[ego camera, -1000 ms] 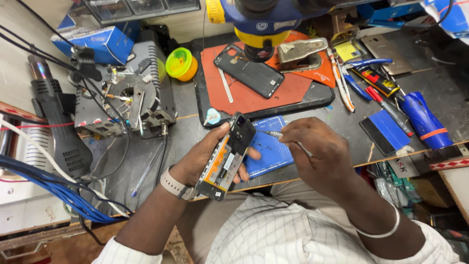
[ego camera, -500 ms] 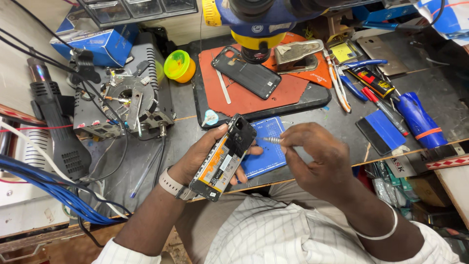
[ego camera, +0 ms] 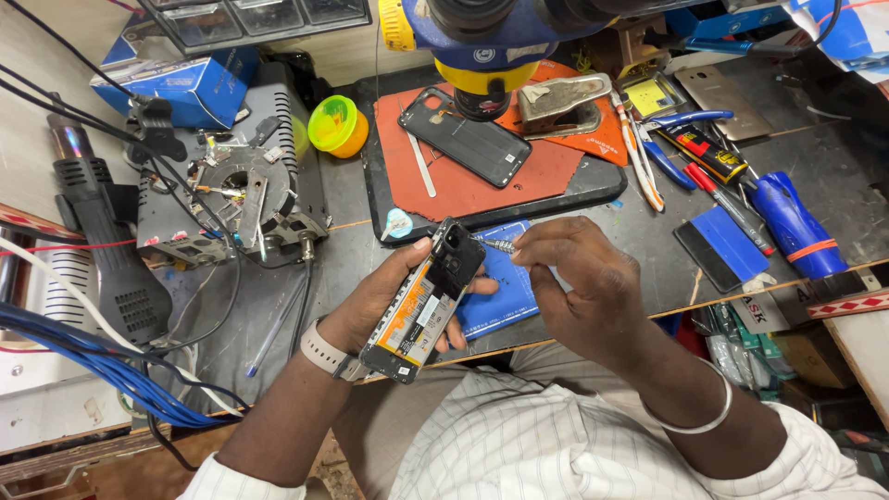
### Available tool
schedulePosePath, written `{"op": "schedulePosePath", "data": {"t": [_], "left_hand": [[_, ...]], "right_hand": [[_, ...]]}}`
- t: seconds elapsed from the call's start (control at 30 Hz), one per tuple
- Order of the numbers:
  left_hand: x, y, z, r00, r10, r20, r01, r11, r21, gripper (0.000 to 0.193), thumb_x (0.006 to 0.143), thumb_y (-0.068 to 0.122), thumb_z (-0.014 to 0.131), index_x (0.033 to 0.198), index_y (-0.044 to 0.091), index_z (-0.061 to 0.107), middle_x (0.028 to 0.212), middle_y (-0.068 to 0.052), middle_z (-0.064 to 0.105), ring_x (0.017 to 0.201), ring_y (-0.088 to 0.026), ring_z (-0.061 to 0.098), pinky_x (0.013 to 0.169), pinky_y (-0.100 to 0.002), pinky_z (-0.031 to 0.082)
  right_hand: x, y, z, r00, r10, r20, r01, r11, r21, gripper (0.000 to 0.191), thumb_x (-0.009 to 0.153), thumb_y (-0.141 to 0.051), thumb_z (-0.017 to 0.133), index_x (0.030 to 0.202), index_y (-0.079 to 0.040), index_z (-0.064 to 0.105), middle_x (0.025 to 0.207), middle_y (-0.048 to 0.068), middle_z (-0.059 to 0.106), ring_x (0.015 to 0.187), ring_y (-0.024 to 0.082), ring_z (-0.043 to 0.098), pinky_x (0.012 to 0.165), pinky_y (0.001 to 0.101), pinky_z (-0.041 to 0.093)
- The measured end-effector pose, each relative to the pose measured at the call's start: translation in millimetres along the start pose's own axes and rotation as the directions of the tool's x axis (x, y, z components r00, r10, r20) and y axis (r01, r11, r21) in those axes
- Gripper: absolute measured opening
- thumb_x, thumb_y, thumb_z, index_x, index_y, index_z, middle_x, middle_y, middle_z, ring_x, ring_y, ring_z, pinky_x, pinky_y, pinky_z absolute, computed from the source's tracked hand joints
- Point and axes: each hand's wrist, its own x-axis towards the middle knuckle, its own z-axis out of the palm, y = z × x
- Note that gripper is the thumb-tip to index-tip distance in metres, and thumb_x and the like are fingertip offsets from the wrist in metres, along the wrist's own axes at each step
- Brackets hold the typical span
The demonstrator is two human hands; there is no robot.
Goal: The person pries open the back of a smartphone by hand, removes the back cover, and uses a screwdriver to unscrew components from the exposed internals while holding the phone body. The phone's back cover and battery assembly are set on the workbench during the work.
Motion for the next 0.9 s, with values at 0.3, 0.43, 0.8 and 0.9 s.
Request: {"op": "schedulePosePath", "data": {"t": [0.3, 0.43, 0.8, 0.9], "left_hand": [[-3.7, 1.5, 5.0, 1.000, 0.016, -0.009, -0.016, 1.000, 0.006, 0.064, 0.108, 0.049, 0.034, 0.142, -0.003, 0.048, 0.129, -0.032, 0.065, 0.070, -0.035, 0.075, 0.055, -0.036, 0.063], [-2.6, 3.0, 6.5, 0.999, 0.033, 0.002, -0.033, 0.999, 0.022, 0.063, 0.108, 0.049, 0.033, 0.141, -0.003, 0.048, 0.127, -0.033, 0.066, 0.069, -0.035, 0.075, 0.054, -0.036, 0.063], [-1.0, -1.6, -0.5, 1.000, 0.012, -0.005, -0.012, 1.000, -0.021, 0.064, 0.107, 0.051, 0.035, 0.140, -0.002, 0.051, 0.124, -0.031, 0.067, 0.067, -0.034, 0.074, 0.054, -0.037, 0.064], [0.6, -3.5, -3.3, 0.999, 0.031, 0.006, -0.031, 0.999, -0.042, 0.066, 0.109, 0.050, 0.035, 0.138, -0.006, 0.051, 0.122, -0.033, 0.068, 0.068, -0.035, 0.074, 0.057, -0.039, 0.064]], "right_hand": [[-0.5, -1.2, 1.0, 1.000, -0.010, -0.027, 0.011, 1.000, 0.005, 0.024, 0.083, 0.010, 0.074, 0.100, -0.006, 0.066, 0.105, 0.010, 0.073, 0.098, 0.024, 0.074, 0.081, 0.0321, 0.061], [-0.2, 0.2, 0.7, 0.999, -0.012, -0.031, 0.012, 1.000, 0.001, 0.026, 0.083, 0.010, 0.074, 0.101, -0.006, 0.065, 0.104, 0.010, 0.073, 0.098, 0.024, 0.074, 0.080, 0.0319, 0.061], [2.2, 0.7, -1.0, 0.995, -0.059, 0.079, 0.066, 0.995, -0.080, 0.023, 0.085, 0.001, 0.076, 0.106, -0.004, 0.067, 0.103, 0.012, 0.072, 0.095, 0.028, 0.072, 0.079, 0.0366, 0.059], [5.5, -0.6, -1.6, 0.993, 0.039, 0.113, -0.023, 0.990, -0.142, 0.027, 0.089, -0.009, 0.081, 0.112, 0.001, 0.069, 0.096, 0.014, 0.071, 0.085, 0.029, 0.071, 0.072, 0.0385, 0.057]]}}
